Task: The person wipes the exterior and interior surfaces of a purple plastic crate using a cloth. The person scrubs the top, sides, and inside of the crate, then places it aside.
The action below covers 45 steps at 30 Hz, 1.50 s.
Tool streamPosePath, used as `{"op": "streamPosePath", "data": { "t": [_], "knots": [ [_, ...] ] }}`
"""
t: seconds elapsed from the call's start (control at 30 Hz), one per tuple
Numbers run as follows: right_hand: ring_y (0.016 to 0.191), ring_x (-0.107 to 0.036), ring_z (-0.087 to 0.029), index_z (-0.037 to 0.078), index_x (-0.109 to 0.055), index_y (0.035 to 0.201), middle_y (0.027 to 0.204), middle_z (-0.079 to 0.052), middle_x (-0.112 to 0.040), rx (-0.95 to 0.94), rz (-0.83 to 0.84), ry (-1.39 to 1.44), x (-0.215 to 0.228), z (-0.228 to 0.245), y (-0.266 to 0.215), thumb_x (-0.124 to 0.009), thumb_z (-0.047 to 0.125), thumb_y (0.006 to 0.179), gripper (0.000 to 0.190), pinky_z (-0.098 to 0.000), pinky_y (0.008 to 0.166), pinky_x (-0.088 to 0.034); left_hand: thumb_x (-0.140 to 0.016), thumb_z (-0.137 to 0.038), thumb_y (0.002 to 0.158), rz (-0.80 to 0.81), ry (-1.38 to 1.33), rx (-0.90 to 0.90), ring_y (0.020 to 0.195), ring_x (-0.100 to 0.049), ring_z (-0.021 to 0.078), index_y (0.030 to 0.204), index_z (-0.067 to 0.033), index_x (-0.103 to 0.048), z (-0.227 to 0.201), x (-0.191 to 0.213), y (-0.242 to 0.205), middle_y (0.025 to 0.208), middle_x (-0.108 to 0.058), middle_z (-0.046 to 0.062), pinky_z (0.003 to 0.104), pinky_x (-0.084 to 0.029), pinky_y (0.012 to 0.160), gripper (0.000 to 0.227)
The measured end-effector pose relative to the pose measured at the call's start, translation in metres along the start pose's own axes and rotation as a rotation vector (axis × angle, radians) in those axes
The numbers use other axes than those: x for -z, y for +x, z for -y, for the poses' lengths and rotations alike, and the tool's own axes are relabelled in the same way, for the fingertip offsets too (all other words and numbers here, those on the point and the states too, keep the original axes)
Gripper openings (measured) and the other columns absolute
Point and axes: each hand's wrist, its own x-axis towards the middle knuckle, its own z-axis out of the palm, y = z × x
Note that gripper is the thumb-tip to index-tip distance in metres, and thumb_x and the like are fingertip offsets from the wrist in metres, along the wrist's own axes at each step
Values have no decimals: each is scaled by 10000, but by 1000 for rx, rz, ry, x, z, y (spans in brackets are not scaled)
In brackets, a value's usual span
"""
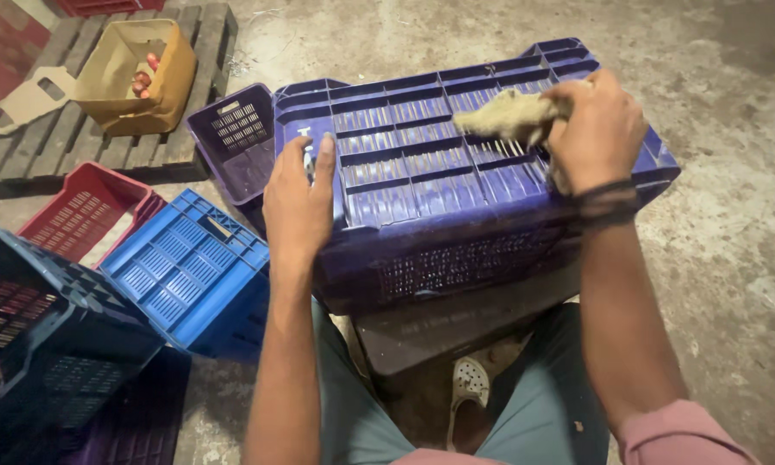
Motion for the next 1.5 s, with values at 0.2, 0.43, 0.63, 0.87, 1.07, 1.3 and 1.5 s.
{"op": "streamPosePath", "data": {
  "t": [0.2,0.43,0.63,0.87,1.07,1.3,1.5],
  "knots": [
    [951,-684,-377,269,-814,1051,1120,-144,-677,-215,70,86,-49,49,14,-749,99,786,322,-496,827,-546,-376,-448,1111,106,6,-47,1097,-614,434,1191,-53,-671,3,2,2,1116,-674,210,518,-457,915,500],
    [982,-648,-355,56,-703,988,1164,-171,-647,325,32,351,-34,213,-65,-634,44,840,164,-474,770,-544,-278,-486,1103,144,-73,60,1036,-628,447,1135,-43,-649,-2,8,1,1078,-680,230,514,-466,876,579],
    [1050,-659,-344,177,-772,994,1252,-110,-658,428,76,574,-10,148,-72,-668,32,778,280,-455,842,-556,-275,-523,1061,115,-199,134,1008,-692,414,1131,-63,-668,-7,12,-3,1056,-716,216,486,-512,855,609],
    [952,-694,-335,258,-835,1109,1168,-109,-681,9,-37,179,-26,22,4,-754,59,843,342,-445,827,-556,-295,-538,1088,64,-12,0,1112,-624,438,1203,-46,-647,-1,0,0,1175,-689,219,517,-467,930,616],
    [867,-707,-384,190,-811,1059,1022,-198,-687,27,109,150,-96,67,58,-784,201,857,204,-491,792,-570,-278,-559,1074,136,57,44,1177,-625,410,1257,-68,-627,-3,1,0,1214,-683,193,519,-466,984,630],
    [969,-668,-402,101,-702,918,1051,-173,-636,625,-39,392,-103,220,14,-727,131,799,124,-487,808,-568,-183,-682,1047,53,-188,11,1473,-377,475,1632,-102,-292,2,5,3,1658,-285,274,462,-367,1151,832],
    [961,-651,-376,89,-669,1021,1022,-126,-636,731,246,683,-24,198,-45,-628,0,754,284,-485,740,-541,-185,-789,997,43,-562,69,1580,-289,348,1623,-3,-307,19,4,8,1685,-332,228,432,-211,1273,1012]
  ]
}}
